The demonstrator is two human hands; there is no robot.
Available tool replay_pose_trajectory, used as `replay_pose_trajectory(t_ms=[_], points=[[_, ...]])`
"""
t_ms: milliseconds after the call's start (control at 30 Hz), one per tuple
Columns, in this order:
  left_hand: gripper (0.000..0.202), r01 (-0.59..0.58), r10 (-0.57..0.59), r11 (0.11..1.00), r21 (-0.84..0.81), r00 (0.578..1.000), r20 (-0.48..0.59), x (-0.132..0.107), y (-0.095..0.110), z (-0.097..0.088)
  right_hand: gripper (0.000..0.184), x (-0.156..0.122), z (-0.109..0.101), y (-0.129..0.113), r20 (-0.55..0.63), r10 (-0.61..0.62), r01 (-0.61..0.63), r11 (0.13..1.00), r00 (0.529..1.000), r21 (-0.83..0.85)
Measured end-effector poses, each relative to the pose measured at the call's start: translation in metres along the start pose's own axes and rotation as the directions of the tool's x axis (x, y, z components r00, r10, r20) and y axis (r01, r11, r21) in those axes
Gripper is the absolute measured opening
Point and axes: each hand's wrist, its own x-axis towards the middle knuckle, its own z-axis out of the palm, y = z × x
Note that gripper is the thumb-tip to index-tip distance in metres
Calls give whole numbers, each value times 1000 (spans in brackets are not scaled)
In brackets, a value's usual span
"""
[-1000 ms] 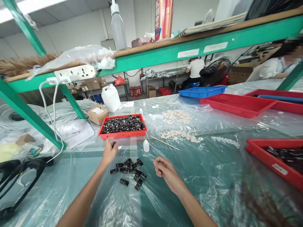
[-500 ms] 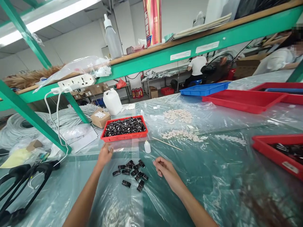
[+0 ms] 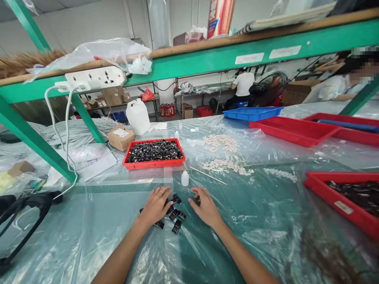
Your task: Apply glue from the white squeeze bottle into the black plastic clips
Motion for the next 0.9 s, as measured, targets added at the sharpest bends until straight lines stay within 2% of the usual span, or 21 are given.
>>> replay_pose_trajectory(t_ms=[167,333,500,667,800,900], points=[[45,-155,155,988,-16,988,20,2,4,5,30,35,13,-10,-27,39,-40,999,999,-36],[20,-170,170,985,-15,985,-3,-8,4,11,25,56,30,-15,-57,46,-45,999,997,15],[24,-152,147,986,-72,987,-68,-16,11,12,24,55,31,-16,-49,39,-36,998,998,58],[16,-124,117,985,-123,991,-68,-22,12,-3,25,37,11,-30,2,41,-41,996,999,78],[11,-67,57,983,-170,996,-62,-28,10,-16,36,0,-3,-47,136,21,-39,990,991,133],[9,5,-23,964,-265,998,-65,-28,11,-16,37,-22,-4,-59,237,15,-57,983,971,172]])
